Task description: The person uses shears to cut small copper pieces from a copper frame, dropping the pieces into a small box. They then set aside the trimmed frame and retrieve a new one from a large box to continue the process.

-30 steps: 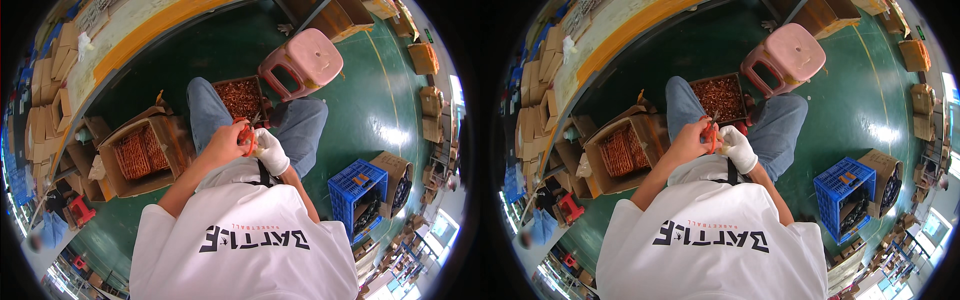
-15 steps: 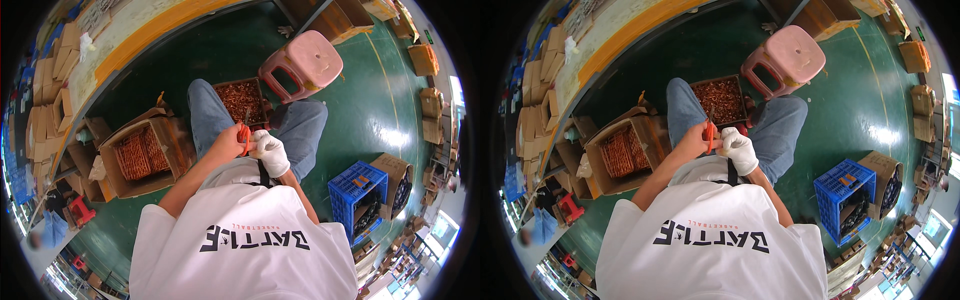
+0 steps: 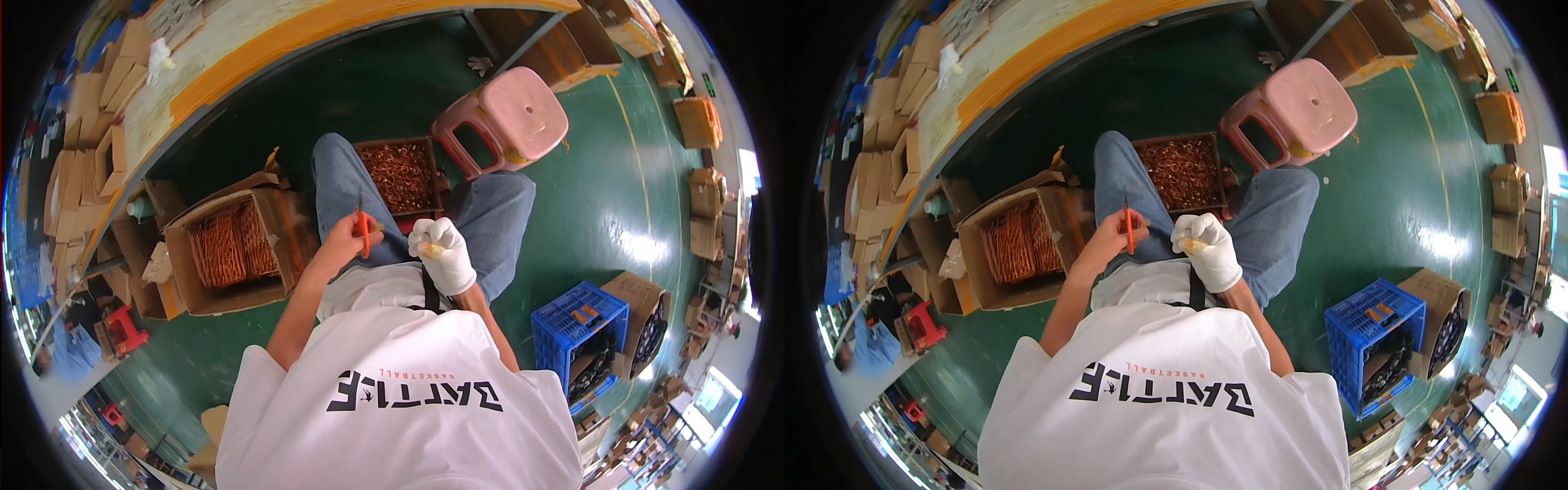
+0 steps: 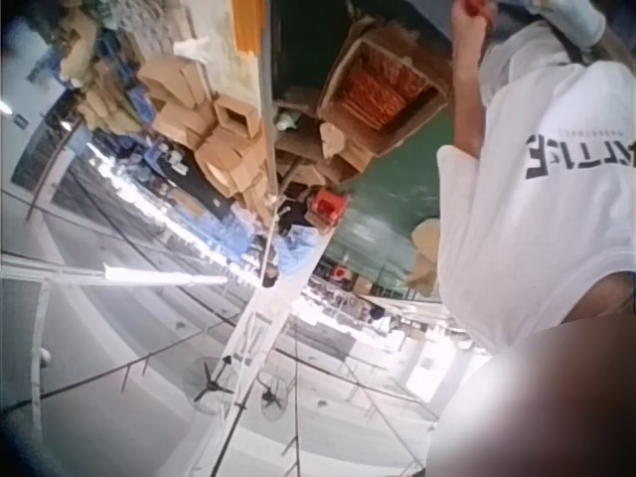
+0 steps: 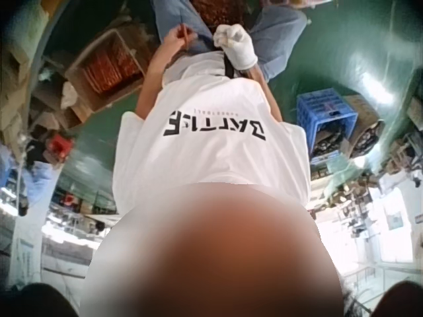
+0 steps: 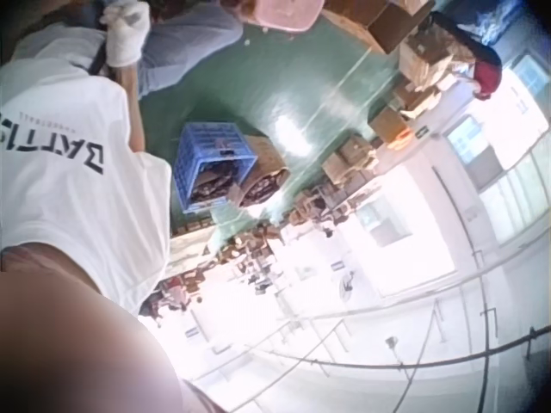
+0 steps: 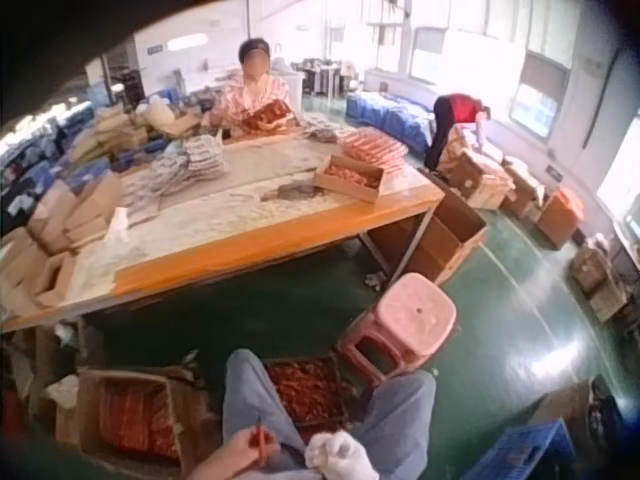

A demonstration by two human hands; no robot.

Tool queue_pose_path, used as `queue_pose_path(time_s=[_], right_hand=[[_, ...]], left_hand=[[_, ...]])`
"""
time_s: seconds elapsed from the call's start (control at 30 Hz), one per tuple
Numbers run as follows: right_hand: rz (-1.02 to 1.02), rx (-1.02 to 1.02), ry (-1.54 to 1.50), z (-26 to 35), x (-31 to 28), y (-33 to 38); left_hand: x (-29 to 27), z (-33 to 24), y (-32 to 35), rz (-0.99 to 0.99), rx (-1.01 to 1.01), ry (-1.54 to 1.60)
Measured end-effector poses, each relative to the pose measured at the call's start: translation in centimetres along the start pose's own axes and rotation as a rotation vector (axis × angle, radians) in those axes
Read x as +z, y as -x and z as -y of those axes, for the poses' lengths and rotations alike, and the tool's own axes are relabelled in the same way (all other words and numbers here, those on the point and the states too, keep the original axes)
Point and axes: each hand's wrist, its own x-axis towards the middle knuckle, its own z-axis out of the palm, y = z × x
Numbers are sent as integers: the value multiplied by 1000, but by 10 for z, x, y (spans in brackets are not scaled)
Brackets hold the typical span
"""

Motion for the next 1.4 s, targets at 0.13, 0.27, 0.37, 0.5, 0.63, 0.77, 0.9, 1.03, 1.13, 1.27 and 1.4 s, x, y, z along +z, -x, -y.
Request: queue_pose_path(time_s=[0.13,0.27,0.37,0.5,0.63,0.77,0.9,1.03,1.13,1.27,1.4], right_hand=[[126,10,-102,-13,5,-7],[334,55,-156,-26,4,-19],[345,136,-35,-43,3,-26],[277,351,2,-64,8,-33],[225,605,239,-69,28,-35],[309,647,259,-88,30,-43],[348,582,499,-104,29,-43],[460,537,856,-125,76,-46],[749,226,1317,-147,87,-60],[944,351,1405,-150,114,-71],[957,458,1395,-164,106,-66]], left_hand=[[-22,9,23,-130,-12,60],[-31,32,46,-229,-3,181],[-42,60,68,-351,47,267],[-64,104,104,-572,73,415],[-84,152,125,-885,-1,509],[-104,199,125,-995,-41,267],[-95,206,126,-907,-19,373],[-70,180,125,-805,150,584],[-53,165,122,-782,180,648],[-41,158,125,-811,221,748],[-38,154,128,-811,202,768]])
